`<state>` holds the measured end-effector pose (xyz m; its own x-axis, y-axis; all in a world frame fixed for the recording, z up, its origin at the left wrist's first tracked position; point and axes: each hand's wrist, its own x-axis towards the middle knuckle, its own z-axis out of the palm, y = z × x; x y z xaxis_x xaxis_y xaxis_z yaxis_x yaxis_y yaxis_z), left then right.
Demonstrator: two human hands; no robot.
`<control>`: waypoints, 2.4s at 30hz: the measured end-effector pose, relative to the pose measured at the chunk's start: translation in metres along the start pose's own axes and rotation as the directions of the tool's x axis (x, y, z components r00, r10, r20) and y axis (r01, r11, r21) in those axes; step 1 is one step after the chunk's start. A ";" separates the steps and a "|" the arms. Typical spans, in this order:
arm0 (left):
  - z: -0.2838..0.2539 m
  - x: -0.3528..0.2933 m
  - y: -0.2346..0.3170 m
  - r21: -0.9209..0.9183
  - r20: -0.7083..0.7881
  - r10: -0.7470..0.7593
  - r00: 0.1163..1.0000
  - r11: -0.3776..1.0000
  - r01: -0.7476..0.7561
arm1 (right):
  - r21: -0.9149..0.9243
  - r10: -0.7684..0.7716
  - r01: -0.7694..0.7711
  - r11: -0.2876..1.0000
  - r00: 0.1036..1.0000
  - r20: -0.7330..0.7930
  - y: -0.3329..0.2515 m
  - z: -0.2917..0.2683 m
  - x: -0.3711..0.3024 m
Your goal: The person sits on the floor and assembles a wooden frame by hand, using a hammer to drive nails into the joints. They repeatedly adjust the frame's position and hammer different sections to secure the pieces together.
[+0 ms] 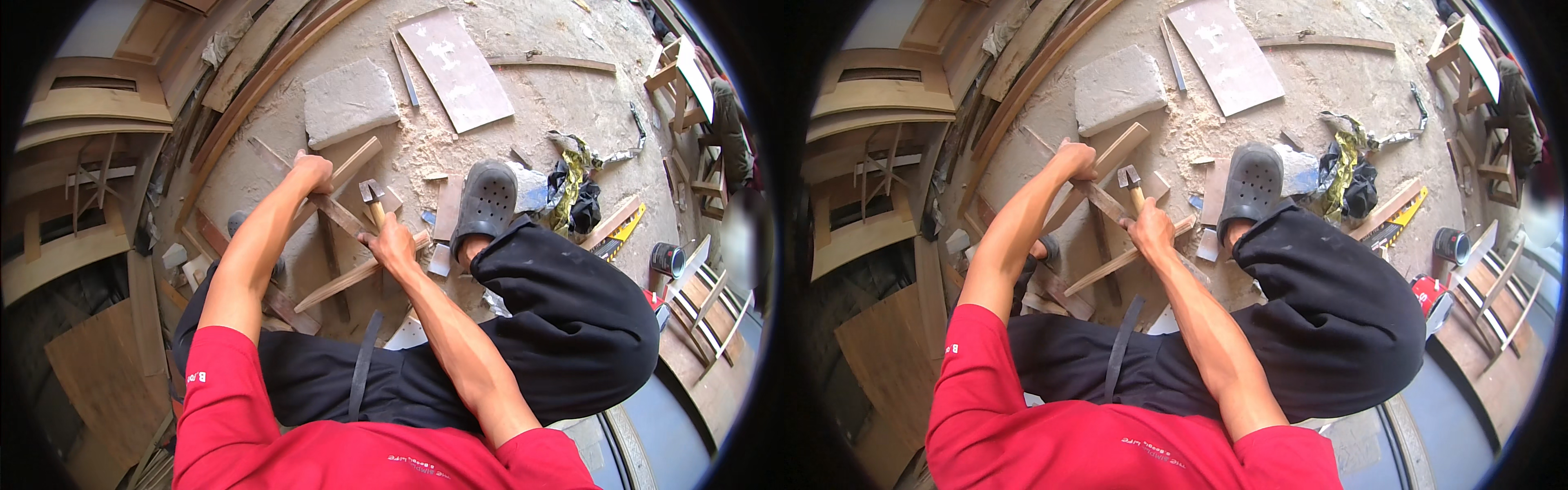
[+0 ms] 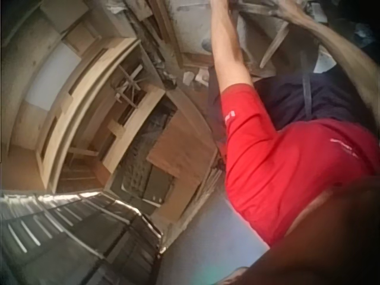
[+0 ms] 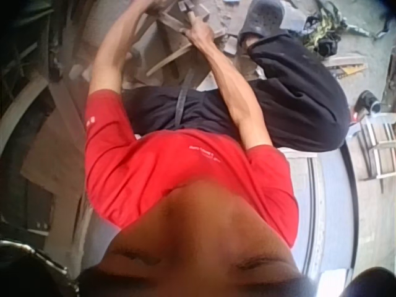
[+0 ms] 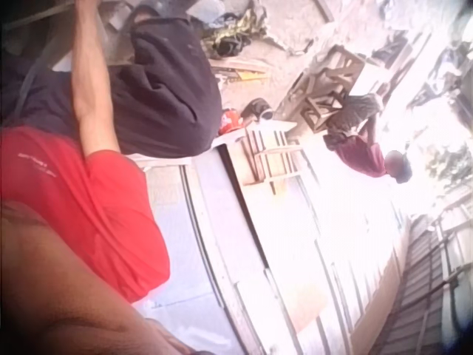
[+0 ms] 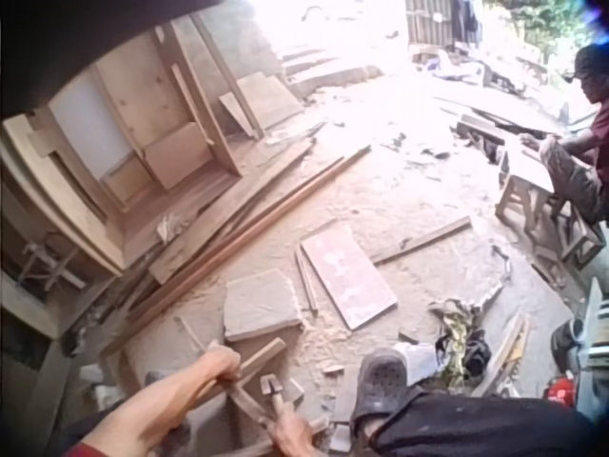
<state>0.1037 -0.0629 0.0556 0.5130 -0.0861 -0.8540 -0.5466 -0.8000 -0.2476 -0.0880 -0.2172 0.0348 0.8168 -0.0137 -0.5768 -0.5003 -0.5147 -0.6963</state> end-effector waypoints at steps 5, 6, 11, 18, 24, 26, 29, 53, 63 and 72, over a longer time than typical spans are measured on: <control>-0.002 -0.006 0.003 -0.029 -0.062 -0.025 0.998 0.999 0.024 | -0.013 0.019 -0.018 1.000 0.999 0.026 -0.007 -0.007 -0.001; 0.000 -0.002 0.004 0.010 -0.058 -0.021 0.998 1.000 0.021 | -0.014 0.018 -0.018 1.000 1.000 0.026 -0.008 -0.008 -0.002; 0.006 0.004 0.010 0.114 -0.025 -0.022 0.999 0.993 0.025 | -0.027 0.006 -0.005 1.000 1.000 0.021 -0.011 -0.008 -0.005; 0.019 -0.017 -0.002 -0.131 -0.283 -0.057 0.957 0.991 0.020 | -0.060 0.017 -0.018 0.998 1.000 -0.008 -0.010 -0.005 -0.004; 0.051 -0.023 -0.012 -0.315 -0.548 -0.152 0.822 0.948 -0.035 | -0.095 -0.010 0.009 0.995 1.000 -0.015 -0.007 0.001 -0.002; 0.059 -0.021 -0.012 -0.336 -0.609 -0.175 0.773 0.941 -0.051 | -0.102 -0.013 0.011 0.995 1.000 -0.017 -0.008 0.001 -0.003; 0.071 -0.022 -0.020 -0.388 -0.690 -0.103 0.717 0.888 -0.246 | -0.083 -0.003 0.002 0.997 1.000 -0.010 -0.011 -0.002 -0.005; 0.032 -0.214 0.005 -0.094 0.043 -0.854 0.519 -0.521 -0.849 | 0.673 0.195 -0.003 0.739 0.958 -0.209 -0.040 -0.110 0.022; 0.051 -0.286 0.016 0.028 -0.559 -0.816 0.146 -0.195 -0.980 | 0.876 -0.001 0.070 0.476 0.997 -0.079 -0.054 -0.155 0.022; 0.070 -0.282 -0.005 0.112 -0.691 -0.717 0.097 -0.239 -0.965 | 0.845 -0.028 0.132 0.518 0.990 -0.137 -0.091 -0.173 -0.003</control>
<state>-0.0839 0.0069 0.2658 0.8987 0.1549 0.4103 -0.4385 0.3403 0.8318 0.0051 -0.3185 0.1738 0.8621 -0.1169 -0.4931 -0.3944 0.4563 -0.7976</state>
